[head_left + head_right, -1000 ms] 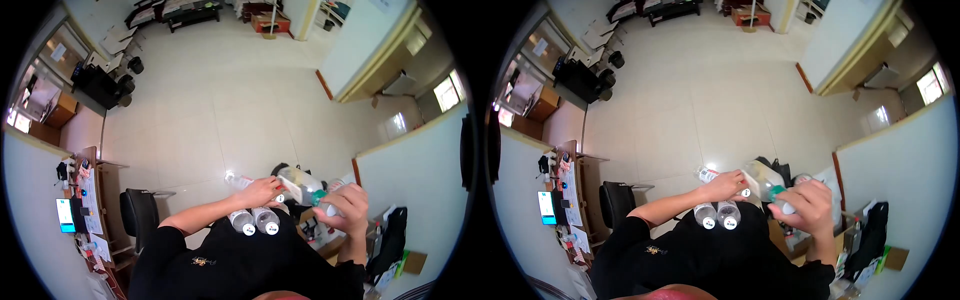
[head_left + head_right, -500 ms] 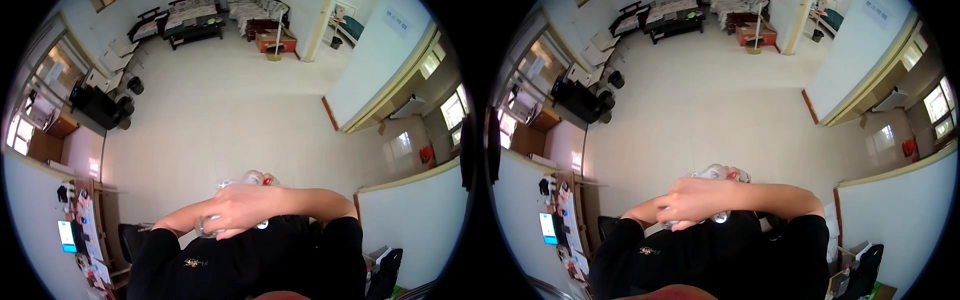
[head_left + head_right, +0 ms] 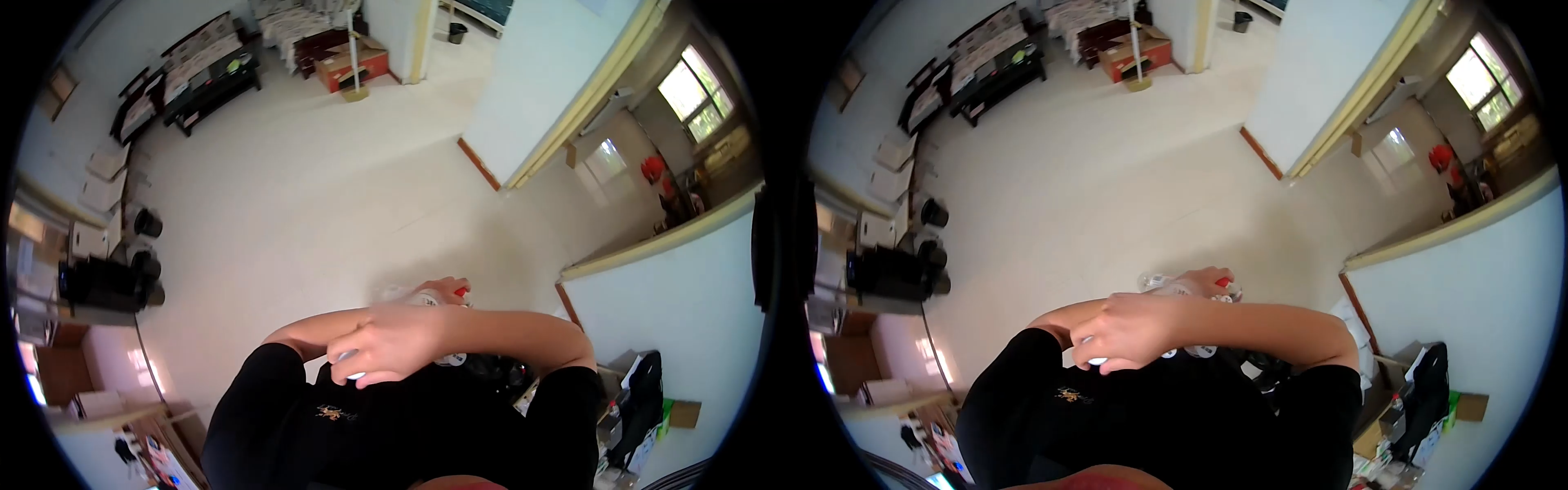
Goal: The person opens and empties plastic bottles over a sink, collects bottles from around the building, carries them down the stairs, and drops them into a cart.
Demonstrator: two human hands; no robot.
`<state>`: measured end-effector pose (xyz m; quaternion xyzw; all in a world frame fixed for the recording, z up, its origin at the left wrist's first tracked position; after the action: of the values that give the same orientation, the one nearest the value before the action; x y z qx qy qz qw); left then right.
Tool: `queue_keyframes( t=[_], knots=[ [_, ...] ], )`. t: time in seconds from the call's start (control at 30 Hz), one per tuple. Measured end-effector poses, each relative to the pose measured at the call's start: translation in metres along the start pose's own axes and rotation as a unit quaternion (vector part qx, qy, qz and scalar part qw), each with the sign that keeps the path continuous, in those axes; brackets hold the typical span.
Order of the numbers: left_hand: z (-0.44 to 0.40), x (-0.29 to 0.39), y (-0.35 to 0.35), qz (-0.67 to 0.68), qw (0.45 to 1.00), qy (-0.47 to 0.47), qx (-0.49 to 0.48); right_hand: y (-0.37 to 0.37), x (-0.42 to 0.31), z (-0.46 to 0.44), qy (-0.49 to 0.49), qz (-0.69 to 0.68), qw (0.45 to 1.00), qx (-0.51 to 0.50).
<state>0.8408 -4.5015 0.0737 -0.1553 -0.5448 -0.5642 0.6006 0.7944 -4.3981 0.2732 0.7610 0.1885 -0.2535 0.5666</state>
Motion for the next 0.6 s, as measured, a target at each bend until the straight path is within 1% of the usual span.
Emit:
queue_keyframes(
  t=[0.13, 0.17, 0.23, 0.27, 0.3, 0.4, 0.43, 0.47, 0.5, 0.53, 0.57, 0.6],
  knots=[
    [-0.04, -0.012, 0.04, 0.025, 0.997, -0.046, -0.054, 0.055, 0.05, 0.011, -0.04, 0.052, 0.996, 0.066],
    [-0.049, -0.013, 0.047, 0.03, 0.996, -0.054, -0.069, 0.063, 0.062, 0.018, -0.076, 0.063, 0.994, 0.053],
    [-0.075, -0.012, 0.056, 0.04, 0.991, -0.069, -0.109, 0.08, 0.086, 0.032, -0.186, 0.054, 0.98, -0.037],
    [-0.088, -0.01, 0.056, 0.044, 0.987, -0.079, -0.13, 0.088, 0.096, 0.044, -0.248, 0.047, 0.965, -0.075],
    [-0.1, -0.008, 0.054, 0.052, 0.982, -0.091, -0.155, 0.1, 0.101, 0.057, -0.263, 0.045, 0.962, -0.063],
    [-0.136, 0.013, 0.032, 0.052, 0.968, -0.113, -0.219, 0.11, 0.107, 0.107, -0.307, 0.055, 0.949, 0.043],
    [-0.147, 0.024, 0.023, 0.03, 0.964, -0.114, -0.238, 0.107, 0.111, 0.126, -0.333, 0.07, 0.94, 0.037],
    [-0.157, 0.038, 0.015, 0.004, 0.961, -0.113, -0.251, 0.11, 0.111, 0.141, -0.354, 0.06, 0.931, 0.06],
    [-0.169, 0.052, 0.006, -0.084, 0.956, -0.104, -0.262, 0.113, 0.109, 0.158, -0.372, 0.05, 0.923, 0.083],
    [-0.179, 0.057, -0.007, -0.04, 0.953, -0.131, -0.27, 0.111, 0.102, 0.174, -0.39, 0.038, 0.913, 0.108],
    [-0.196, 0.052, -0.02, 0.002, 0.945, -0.152, -0.291, 0.111, 0.098, 0.192, -0.388, 0.053, 0.912, 0.122],
    [-0.212, 0.039, -0.04, 0.037, 0.937, -0.152, -0.314, 0.111, 0.096, 0.208, -0.395, 0.068, 0.905, 0.145]
  ],
)
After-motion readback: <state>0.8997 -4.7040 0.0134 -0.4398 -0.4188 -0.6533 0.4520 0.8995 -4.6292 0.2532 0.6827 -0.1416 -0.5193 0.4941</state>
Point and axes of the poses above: each hand's wrist, its own z-axis away from the middle knuckle, its own y-axis out of the back of the hand, x = y × z, the point moved 7 cm from there along -z, towards the middle knuckle, and after that the axes turned 8 degrees about z, right-handed, at the moved point
